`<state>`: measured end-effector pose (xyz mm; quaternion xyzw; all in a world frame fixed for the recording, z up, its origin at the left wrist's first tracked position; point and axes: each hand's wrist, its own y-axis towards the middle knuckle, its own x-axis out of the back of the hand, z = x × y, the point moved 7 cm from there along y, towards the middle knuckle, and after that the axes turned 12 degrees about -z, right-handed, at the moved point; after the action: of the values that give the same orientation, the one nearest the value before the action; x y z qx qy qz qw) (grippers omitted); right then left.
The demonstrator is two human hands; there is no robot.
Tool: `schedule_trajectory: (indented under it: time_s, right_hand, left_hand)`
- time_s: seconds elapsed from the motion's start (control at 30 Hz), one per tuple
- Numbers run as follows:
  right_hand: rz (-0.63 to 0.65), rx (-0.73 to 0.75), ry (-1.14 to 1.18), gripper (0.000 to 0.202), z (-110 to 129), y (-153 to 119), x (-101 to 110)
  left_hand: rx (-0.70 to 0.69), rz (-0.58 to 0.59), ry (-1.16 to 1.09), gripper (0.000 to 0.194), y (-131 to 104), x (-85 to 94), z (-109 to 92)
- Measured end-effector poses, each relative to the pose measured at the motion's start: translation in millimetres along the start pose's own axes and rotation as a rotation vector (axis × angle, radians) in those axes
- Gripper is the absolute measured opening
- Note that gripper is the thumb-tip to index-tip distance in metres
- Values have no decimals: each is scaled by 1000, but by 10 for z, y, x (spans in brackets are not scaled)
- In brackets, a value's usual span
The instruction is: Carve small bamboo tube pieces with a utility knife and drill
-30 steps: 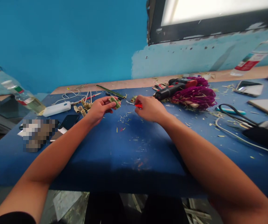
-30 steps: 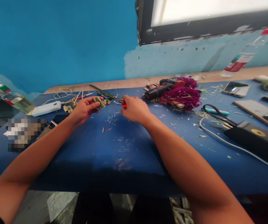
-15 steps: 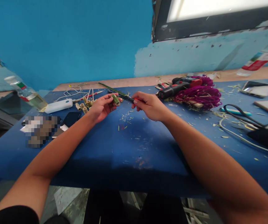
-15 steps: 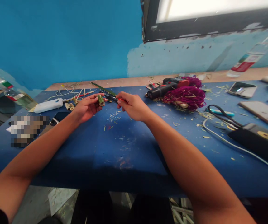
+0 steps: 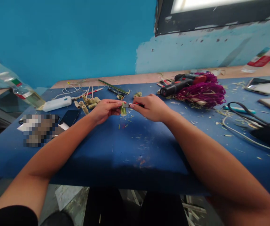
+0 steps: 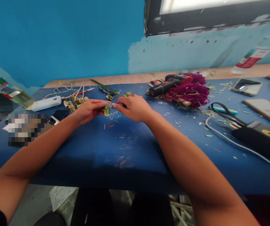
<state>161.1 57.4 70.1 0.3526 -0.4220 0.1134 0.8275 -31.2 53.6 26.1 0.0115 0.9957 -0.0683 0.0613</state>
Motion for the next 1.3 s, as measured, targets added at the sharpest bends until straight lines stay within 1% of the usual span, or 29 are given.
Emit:
schedule_trajectory:
  time_s: [0.07, 0.2, 0.3, 0.47, 0.67, 0.87, 1.0, 1.1, 1.17, 1.23, 1.3]
  right_hand:
    - [29, 10, -55, 42, -5, -6, -30]
    - [76, 32, -82, 41, 5, -17, -87]
    - [84, 49, -75, 41, 30, -22, -109]
    - [84, 43, -58, 41, 67, -28, -118]
    - [97, 58, -36, 42, 95, -23, -143]
    - [133, 82, -87, 43, 33, -7, -194]
    - [162, 85, -150, 46, -20, 4, -194]
    - [206, 105, -210, 44, -3, -10, -180]
    - [247, 143, -283, 43, 41, -38, -178]
    - [294, 181, -352, 42, 86, -74, -190]
    - [305, 188, -378, 42, 108, -90, -193]
  left_hand:
    - [1, -10, 37, 33, -7, 6, 1]
    - [17, -41, 82, 25, -28, 0, 8]
    - [9, -70, 63, 20, -40, -6, -1]
    - [-11, -93, 2, 18, -50, -7, -9]
    - [-33, -127, -41, 11, -39, 22, 10]
    - [-14, -161, -30, 8, -3, 28, 85]
    - [-46, -177, -22, 13, -16, 2, 103]
    - [-67, -177, -7, 16, -10, 1, 86]
    - [-86, -201, -14, 13, 25, 55, 33]
    - [-128, -265, -49, 9, 80, 168, -63]
    - [-170, -340, -95, 10, 130, 297, -156]
